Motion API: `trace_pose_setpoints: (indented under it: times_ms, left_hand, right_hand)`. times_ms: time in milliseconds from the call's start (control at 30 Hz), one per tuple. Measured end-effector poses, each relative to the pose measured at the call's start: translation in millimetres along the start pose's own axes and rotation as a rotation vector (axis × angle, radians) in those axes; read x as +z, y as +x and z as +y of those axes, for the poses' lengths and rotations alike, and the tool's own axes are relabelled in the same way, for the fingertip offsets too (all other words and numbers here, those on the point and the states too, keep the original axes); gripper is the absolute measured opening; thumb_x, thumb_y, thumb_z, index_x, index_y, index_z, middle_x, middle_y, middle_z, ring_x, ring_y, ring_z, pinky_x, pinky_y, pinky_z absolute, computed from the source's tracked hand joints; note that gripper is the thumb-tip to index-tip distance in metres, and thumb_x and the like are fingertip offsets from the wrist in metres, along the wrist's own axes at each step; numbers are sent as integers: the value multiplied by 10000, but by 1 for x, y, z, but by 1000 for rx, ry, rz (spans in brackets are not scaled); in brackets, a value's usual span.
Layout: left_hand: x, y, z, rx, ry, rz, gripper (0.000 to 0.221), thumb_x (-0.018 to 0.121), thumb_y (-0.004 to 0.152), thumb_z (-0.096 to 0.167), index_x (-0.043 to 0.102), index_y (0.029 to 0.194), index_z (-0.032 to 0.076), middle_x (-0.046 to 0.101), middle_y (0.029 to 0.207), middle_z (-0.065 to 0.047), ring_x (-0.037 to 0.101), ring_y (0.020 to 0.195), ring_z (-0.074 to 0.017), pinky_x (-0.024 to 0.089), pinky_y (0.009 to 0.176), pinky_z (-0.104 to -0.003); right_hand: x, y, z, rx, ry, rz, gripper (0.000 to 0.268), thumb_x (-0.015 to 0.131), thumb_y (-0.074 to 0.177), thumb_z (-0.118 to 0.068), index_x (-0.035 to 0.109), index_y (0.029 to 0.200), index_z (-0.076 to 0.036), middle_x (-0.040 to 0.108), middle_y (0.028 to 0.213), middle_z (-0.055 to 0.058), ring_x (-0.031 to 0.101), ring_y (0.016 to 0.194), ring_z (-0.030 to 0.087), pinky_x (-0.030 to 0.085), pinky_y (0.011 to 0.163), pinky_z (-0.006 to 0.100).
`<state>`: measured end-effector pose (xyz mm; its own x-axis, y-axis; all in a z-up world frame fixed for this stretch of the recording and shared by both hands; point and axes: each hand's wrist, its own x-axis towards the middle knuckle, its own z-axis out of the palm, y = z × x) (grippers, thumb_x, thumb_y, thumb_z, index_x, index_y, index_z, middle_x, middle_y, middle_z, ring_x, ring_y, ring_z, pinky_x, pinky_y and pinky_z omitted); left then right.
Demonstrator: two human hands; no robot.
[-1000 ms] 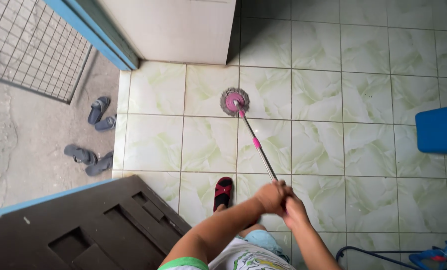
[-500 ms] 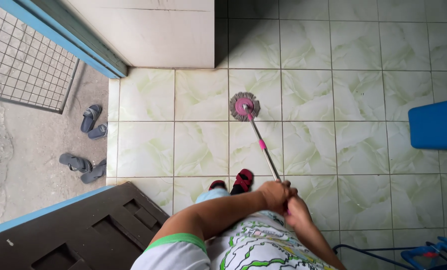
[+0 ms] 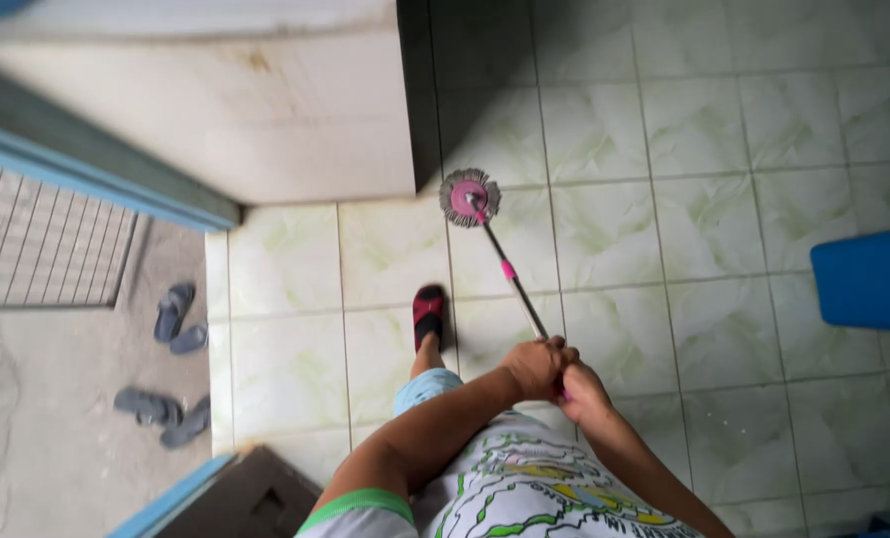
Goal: Mop the tiled floor in a water production facility.
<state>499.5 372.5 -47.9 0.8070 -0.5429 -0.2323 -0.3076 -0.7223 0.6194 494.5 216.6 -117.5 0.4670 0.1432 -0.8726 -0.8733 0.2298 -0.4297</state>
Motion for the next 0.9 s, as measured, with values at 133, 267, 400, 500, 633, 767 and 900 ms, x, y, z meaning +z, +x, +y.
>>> trace_pose_setpoints:
  times_ms: [133, 267, 400, 500, 633, 767, 900]
  left_hand:
    - [-74, 17, -24, 9, -37, -45, 748, 886, 641, 460, 603, 1273, 176, 640, 1234, -123, 668, 1093, -339, 575, 904, -443]
    - [-132, 51, -85, 76, -43, -26, 726, 873, 670, 429, 589, 1285, 167, 641, 1204, -134, 682, 1053, -348, 575, 887, -457]
    - [-165, 67, -118, 65, -51, -12, 665, 846, 706, 356, 588, 1287, 161, 648, 1217, -113, 700, 1035, -336, 595, 834, -444]
    - [-189, 86, -143, 18, -44, 12, 656, 842, 710, 332, 585, 1289, 160, 644, 1227, -104, 702, 1038, -334, 607, 794, -434]
    - [-209, 125, -177, -30, -104, -6, 712, 854, 691, 332, 569, 1321, 161, 612, 1275, -105, 701, 1046, -326, 604, 813, -437]
    - [-246, 178, -214, -60, -94, 24, 717, 876, 666, 343, 586, 1302, 182, 603, 1284, -91, 659, 1130, -327, 598, 840, -442]
    - [-309, 235, -238, -149, -70, -19, 674, 866, 698, 338, 588, 1295, 192, 603, 1282, -72, 645, 1158, -316, 597, 837, -465]
  right_hand:
    - [12, 35, -33, 17, -91, 62, 207, 570, 1009, -239, 611, 1179, -128, 688, 1070, 95, 652, 943, 233, 548, 663, 409]
    - [96, 43, -106, 11, -10, 81, 274, 513, 960, -244, 620, 1176, -116, 725, 1090, 103, 719, 942, 228, 622, 714, 410]
    - [143, 58, -149, 27, -79, 131, 239, 553, 970, -215, 612, 1186, -131, 705, 1075, 69, 689, 891, 195, 585, 651, 377]
    - [159, 83, -168, 24, -192, 132, 238, 563, 970, -215, 641, 1186, -153, 703, 1027, 68, 651, 799, 177, 477, 545, 337]
    - [178, 126, -205, 13, -135, 27, 226, 622, 983, -236, 668, 1195, -173, 681, 951, 36, 588, 705, 130, 425, 497, 297]
    - [214, 154, -268, 33, -72, -14, 327, 536, 911, -244, 708, 1188, -270, 737, 961, -45, 626, 698, 94, 393, 446, 286]
    - [238, 209, -337, 109, -111, 119, 162, 596, 983, -254, 621, 1133, -198, 692, 928, 6, 631, 711, 114, 485, 539, 295]
